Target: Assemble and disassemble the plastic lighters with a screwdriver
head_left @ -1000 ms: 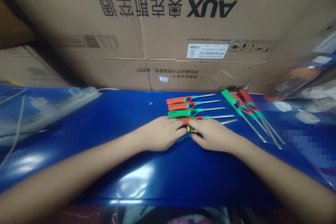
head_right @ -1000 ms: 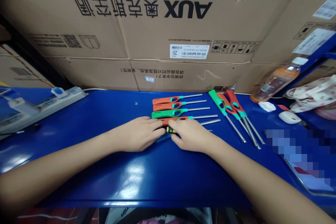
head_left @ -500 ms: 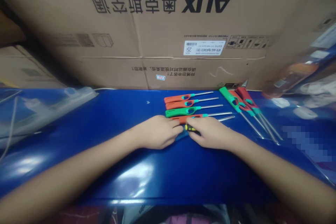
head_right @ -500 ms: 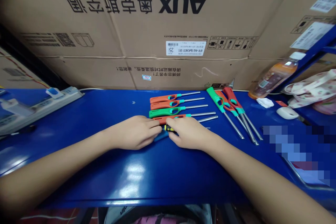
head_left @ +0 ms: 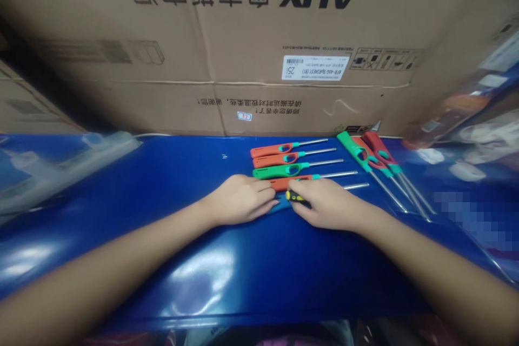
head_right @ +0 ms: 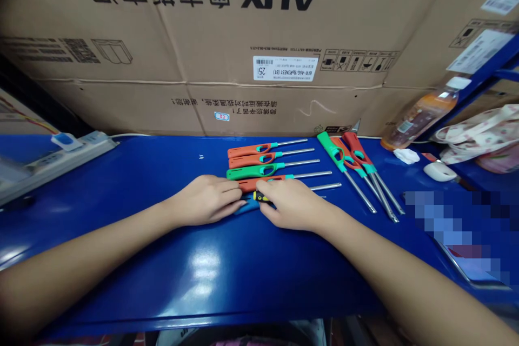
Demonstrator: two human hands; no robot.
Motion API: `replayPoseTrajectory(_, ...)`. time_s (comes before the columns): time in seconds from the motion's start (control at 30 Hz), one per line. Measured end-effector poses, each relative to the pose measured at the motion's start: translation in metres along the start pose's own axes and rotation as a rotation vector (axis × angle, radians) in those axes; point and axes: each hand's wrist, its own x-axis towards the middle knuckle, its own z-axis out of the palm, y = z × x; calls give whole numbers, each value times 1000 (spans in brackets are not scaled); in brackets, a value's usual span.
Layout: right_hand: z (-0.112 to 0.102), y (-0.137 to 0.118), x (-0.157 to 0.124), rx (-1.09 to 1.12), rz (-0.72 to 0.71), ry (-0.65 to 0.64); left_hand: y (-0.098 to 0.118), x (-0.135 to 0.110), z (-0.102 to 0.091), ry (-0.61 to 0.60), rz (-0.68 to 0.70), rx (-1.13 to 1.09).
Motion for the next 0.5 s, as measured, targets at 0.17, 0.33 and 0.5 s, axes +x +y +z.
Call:
replayPoseTrajectory(0.17,2,2,0,-3,-7,-2,1,1,-4,-69,55,-18)
replayPoseTrajectory(0.33,4,2,0,-1,-12,-6,5,1,-5,-93,10,-61)
replayPoseTrajectory(0.5,4,3,-1,-13,-10,-2,7,1,-1,-44,-54,-27)
